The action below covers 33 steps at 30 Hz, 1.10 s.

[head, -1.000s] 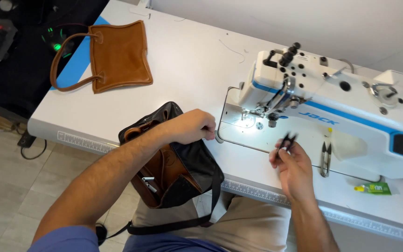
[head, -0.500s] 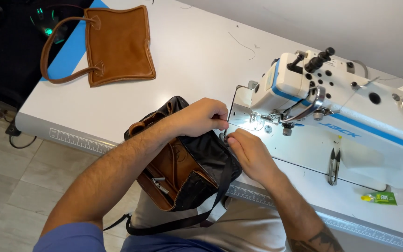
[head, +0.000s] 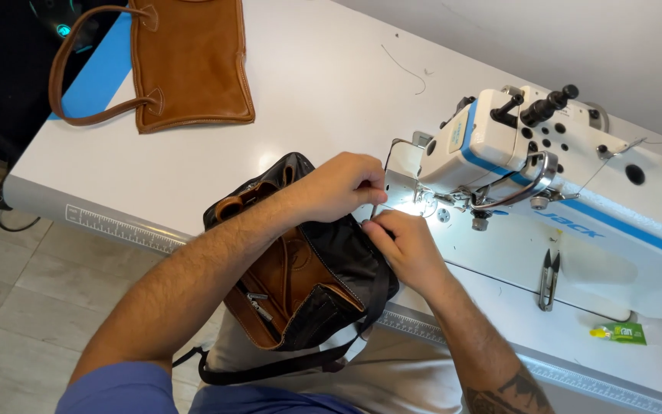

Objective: Assembling and sewing leather bag components using an industrial sewing machine and manual folding.

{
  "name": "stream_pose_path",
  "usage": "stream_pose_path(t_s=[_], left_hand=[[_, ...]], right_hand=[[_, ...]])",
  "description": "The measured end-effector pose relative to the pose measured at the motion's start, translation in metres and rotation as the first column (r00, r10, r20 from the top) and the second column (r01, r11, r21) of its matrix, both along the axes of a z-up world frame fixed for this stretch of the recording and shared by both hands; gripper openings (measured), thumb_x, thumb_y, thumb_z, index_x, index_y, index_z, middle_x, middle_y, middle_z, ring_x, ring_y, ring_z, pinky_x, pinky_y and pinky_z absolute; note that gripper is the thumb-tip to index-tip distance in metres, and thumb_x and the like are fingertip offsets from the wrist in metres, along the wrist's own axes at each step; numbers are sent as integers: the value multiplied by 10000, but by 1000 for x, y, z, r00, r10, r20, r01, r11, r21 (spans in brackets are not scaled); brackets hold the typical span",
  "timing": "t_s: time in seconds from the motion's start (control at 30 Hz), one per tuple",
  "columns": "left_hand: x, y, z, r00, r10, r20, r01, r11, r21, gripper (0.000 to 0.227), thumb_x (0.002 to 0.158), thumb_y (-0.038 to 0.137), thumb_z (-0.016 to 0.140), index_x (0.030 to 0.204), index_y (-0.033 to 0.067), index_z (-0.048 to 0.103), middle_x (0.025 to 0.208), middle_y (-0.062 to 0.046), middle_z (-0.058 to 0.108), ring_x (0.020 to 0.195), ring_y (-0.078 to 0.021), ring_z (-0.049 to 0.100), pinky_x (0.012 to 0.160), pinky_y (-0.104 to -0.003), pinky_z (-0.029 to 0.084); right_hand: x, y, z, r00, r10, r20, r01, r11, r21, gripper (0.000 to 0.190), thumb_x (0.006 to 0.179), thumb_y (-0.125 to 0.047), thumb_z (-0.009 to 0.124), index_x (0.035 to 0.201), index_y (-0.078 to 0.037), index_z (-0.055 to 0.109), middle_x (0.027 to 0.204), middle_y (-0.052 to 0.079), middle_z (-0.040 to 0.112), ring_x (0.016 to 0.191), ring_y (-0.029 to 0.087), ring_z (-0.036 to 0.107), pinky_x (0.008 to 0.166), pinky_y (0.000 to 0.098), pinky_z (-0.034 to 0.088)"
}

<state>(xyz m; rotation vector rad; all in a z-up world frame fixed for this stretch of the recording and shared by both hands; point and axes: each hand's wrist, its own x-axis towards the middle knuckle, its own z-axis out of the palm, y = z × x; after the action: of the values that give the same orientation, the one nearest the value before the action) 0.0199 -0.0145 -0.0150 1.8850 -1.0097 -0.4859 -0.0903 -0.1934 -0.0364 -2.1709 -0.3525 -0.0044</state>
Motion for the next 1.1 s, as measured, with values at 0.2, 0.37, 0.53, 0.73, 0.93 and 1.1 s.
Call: stream_pose_path(t_s=[0.2,0.37,0.53,0.73,0.93,1.1], left_hand=[[-32,16,45,918,-58,391,-92,930,355,142,954,205,677,986,85,746,897,-67,685,883,-230,666,836,-394,571],[-64,1,-1,679,-301,670,-28,901,433,220,800,243,812,957,99,757,925,-55,649,958,-271,629,827,-442,554],[-77,7,-11,668,26,744,-54,998,14,69,843,-17,694,829,48,714,814,-82,622,817,-294,634,680,-383,533],[-69,33,-4,922,255,291,-134,916,-377,135,856,-58,665,884,65,715,848,-76,657,786,-298,674,727,-371,569],[-72,38,4,956,274,101,-204,875,-440,133,874,-43,639,810,38,722,785,-60,587,698,-176,568,678,-306,512],[-69,35,4,952,273,138,-192,884,-427,144,869,-45,644,806,47,735,776,-50,573,684,-184,562,662,-307,508]], right_hand=[[-30,-36,-29,965,-258,-41,261,947,184,389,1077,-257,462,879,-30,707,642,65,613,701,133,588,617,298,490],[-38,-34,-30,952,-307,-5,300,927,227,410,1073,-195,416,893,8,723,602,97,598,588,148,557,566,301,484],[-37,-36,-33,954,-297,52,282,939,197,393,1071,-209,444,902,16,718,621,120,618,604,198,612,591,340,516],[-40,-19,-14,969,-220,109,208,972,109,264,1011,-209,583,940,-8,738,737,175,698,653,320,674,592,380,521],[-43,6,20,989,-76,125,75,997,14,277,973,-201,628,924,57,717,744,234,690,646,369,686,560,414,523],[-27,10,30,999,6,39,-5,999,-43,274,945,-205,658,933,60,730,757,230,696,675,387,699,582,416,553]])
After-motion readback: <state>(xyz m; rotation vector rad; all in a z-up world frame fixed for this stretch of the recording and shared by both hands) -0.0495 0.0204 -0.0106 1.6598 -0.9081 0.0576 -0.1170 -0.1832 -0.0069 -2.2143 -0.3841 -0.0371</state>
